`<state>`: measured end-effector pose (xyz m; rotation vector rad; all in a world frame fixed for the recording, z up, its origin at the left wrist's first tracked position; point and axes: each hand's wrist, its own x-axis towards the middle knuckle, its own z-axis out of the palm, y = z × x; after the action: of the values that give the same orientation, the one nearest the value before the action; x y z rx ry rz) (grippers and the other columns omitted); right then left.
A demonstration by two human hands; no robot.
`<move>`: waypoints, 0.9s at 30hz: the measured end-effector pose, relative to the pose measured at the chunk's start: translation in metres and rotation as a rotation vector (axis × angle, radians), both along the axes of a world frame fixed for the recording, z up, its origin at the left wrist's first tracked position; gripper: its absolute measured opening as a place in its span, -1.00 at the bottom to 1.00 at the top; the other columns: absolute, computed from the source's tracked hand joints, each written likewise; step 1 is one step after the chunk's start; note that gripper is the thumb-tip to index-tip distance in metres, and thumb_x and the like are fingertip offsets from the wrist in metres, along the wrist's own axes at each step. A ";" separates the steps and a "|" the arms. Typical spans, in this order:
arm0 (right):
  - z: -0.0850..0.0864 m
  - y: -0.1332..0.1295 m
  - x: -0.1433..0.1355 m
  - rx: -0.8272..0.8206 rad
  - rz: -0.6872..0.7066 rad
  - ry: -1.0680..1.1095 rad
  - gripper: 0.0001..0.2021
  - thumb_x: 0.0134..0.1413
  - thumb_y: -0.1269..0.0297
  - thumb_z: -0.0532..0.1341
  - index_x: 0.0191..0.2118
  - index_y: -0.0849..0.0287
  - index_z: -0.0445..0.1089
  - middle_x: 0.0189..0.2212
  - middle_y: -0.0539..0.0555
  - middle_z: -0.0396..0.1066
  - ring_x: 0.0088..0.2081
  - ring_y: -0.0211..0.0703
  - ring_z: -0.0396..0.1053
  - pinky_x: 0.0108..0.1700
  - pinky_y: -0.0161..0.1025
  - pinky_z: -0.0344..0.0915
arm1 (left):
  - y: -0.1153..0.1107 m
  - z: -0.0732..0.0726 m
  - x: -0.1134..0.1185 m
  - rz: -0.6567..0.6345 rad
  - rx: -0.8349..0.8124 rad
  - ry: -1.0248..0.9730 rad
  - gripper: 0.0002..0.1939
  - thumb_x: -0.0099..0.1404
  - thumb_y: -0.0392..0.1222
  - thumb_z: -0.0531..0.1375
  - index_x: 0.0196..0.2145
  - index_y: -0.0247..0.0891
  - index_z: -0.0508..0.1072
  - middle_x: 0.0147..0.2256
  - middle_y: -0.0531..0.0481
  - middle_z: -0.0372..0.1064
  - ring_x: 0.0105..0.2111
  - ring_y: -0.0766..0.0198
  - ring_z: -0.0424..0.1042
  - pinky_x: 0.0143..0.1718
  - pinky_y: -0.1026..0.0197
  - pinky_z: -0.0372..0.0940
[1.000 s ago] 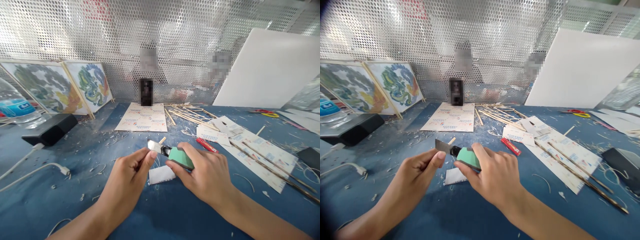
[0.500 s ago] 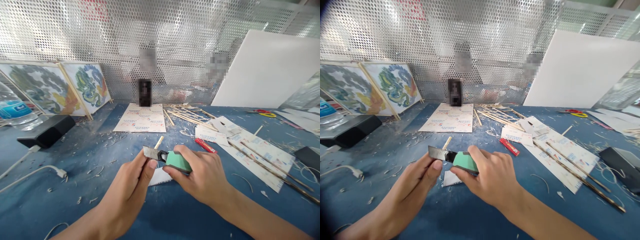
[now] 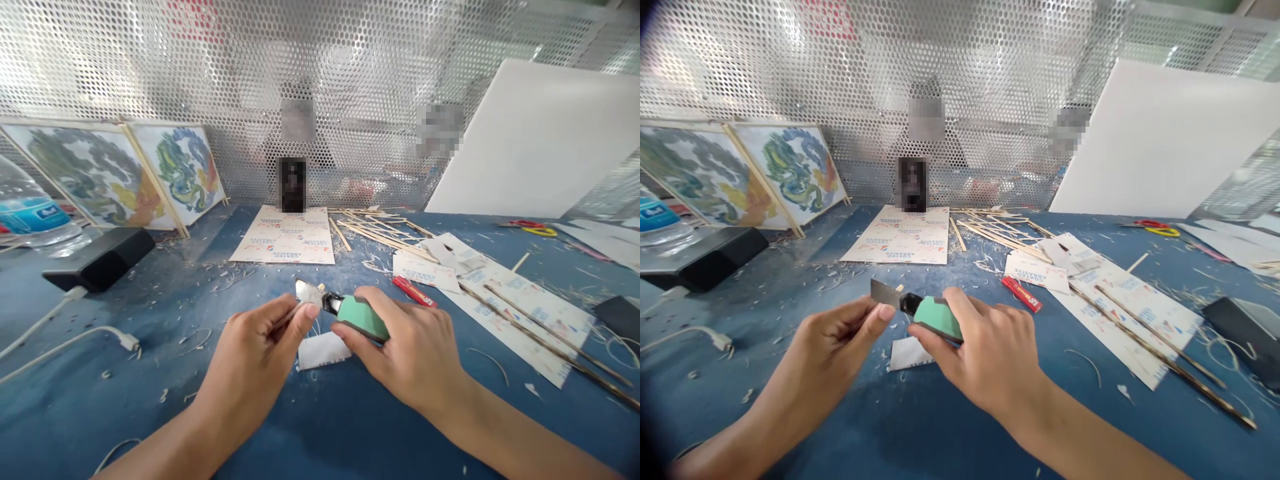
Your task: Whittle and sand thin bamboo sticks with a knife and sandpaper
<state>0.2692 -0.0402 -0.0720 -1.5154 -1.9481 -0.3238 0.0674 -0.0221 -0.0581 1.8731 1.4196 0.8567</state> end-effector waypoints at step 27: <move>-0.002 0.003 0.001 -0.086 0.128 0.044 -0.53 0.22 -0.24 0.11 -0.16 0.10 0.42 -0.61 -0.09 0.48 -0.60 -0.15 0.45 -0.53 -0.26 -0.01 | -0.004 -0.001 0.002 -0.134 0.070 0.037 -0.65 0.52 -0.01 -0.10 -0.39 -0.18 0.24 -0.56 0.19 0.12 -0.59 0.38 0.08 -0.54 0.32 0.05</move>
<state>0.2698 -0.0372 -0.0741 -1.4303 -2.0361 -0.1526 0.0697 -0.0261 -0.0592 2.0210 1.2845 0.8199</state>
